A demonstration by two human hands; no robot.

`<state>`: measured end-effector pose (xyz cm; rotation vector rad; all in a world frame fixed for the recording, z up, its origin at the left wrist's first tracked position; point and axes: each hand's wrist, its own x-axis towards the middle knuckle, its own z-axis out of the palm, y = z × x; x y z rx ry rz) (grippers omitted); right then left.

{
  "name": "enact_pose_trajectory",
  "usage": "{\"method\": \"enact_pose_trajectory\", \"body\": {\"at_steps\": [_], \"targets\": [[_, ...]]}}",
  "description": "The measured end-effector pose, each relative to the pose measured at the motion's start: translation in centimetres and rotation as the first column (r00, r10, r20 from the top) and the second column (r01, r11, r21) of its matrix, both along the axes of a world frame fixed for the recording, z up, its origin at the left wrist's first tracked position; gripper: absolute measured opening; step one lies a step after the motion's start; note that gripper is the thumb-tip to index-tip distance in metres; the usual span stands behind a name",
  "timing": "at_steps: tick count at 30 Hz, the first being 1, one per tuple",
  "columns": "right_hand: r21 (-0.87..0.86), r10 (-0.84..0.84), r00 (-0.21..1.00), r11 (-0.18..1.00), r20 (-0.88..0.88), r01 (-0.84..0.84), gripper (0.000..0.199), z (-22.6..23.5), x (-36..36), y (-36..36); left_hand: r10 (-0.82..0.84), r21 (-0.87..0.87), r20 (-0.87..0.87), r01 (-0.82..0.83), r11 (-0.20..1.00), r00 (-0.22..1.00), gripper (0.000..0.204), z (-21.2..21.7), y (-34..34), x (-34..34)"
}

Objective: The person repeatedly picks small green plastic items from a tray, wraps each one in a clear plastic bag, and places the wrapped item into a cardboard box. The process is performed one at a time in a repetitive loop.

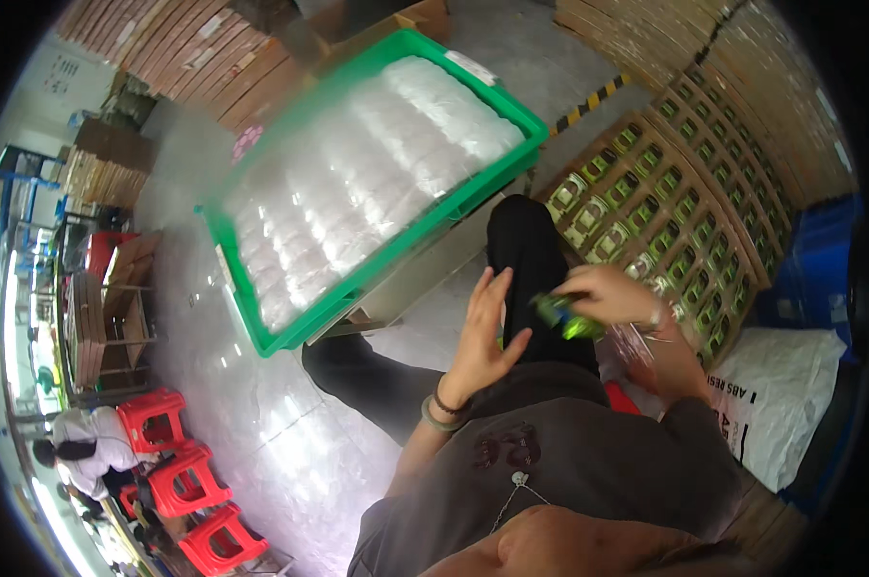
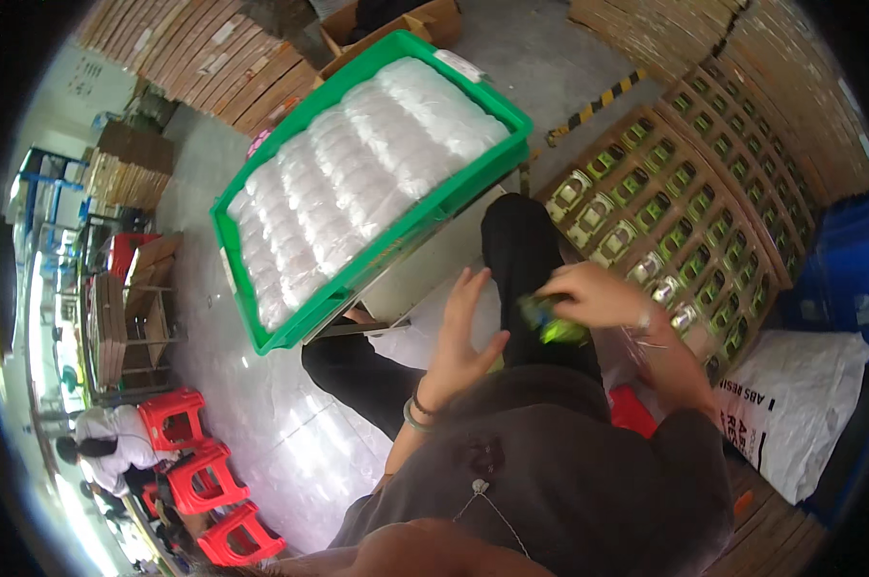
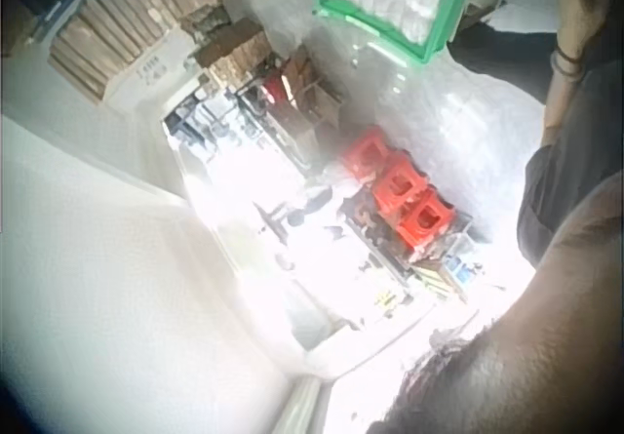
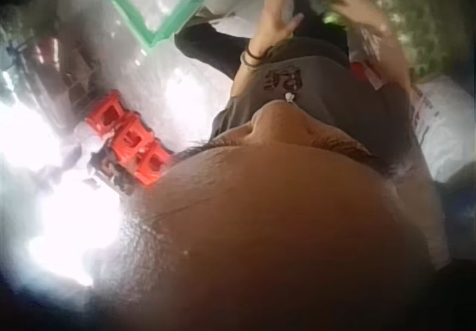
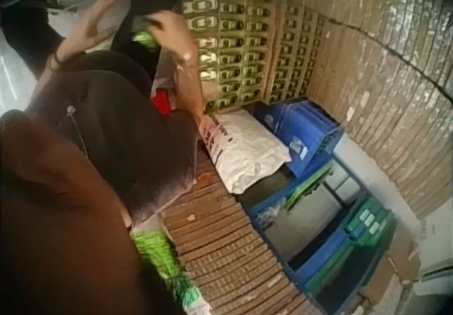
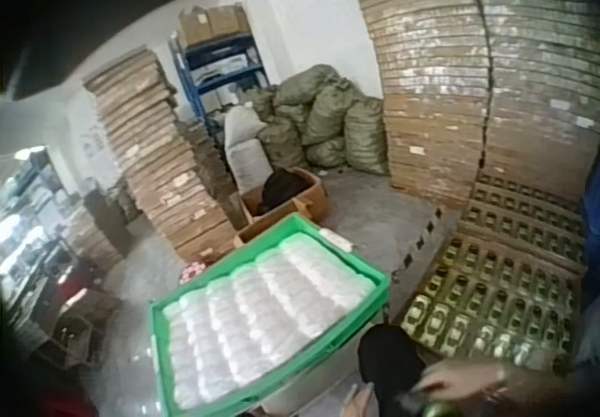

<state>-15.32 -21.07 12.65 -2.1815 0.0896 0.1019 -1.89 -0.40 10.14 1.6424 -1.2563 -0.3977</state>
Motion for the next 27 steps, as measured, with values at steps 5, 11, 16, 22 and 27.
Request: {"method": "enact_pose_trajectory", "body": {"at_steps": [5,11,16,22,27], "targets": [[0.09,0.61,0.789,0.792,-0.067,-0.604,0.026,2.5,10.6,2.8,-0.045,0.135,-0.423,0.112,0.984,0.905,0.063,-2.0,4.1,2.4],[0.258,0.73,0.678,0.673,-0.085,-0.693,0.027,2.7,18.6,4.9,0.097,-0.108,-0.652,-0.22,0.97,0.752,0.038,-4.0,5.5,1.5],[0.25,0.174,0.968,0.944,0.181,-0.216,0.02,4.0,29.3,-0.2,0.138,-0.027,-0.861,-0.315,0.949,0.49,0.028,-3.5,7.2,3.1],[-0.563,-0.183,0.959,0.779,0.218,0.277,0.029,-2.1,41.6,-9.4,0.257,0.079,-0.845,-0.366,0.927,0.469,0.031,-4.1,7.0,2.8],[-0.698,-0.109,0.983,0.693,0.15,0.183,0.037,-1.6,42.8,-9.1,0.299,0.119,-0.847,-0.391,0.912,0.44,0.03,-4.6,7.7,2.7]]}}
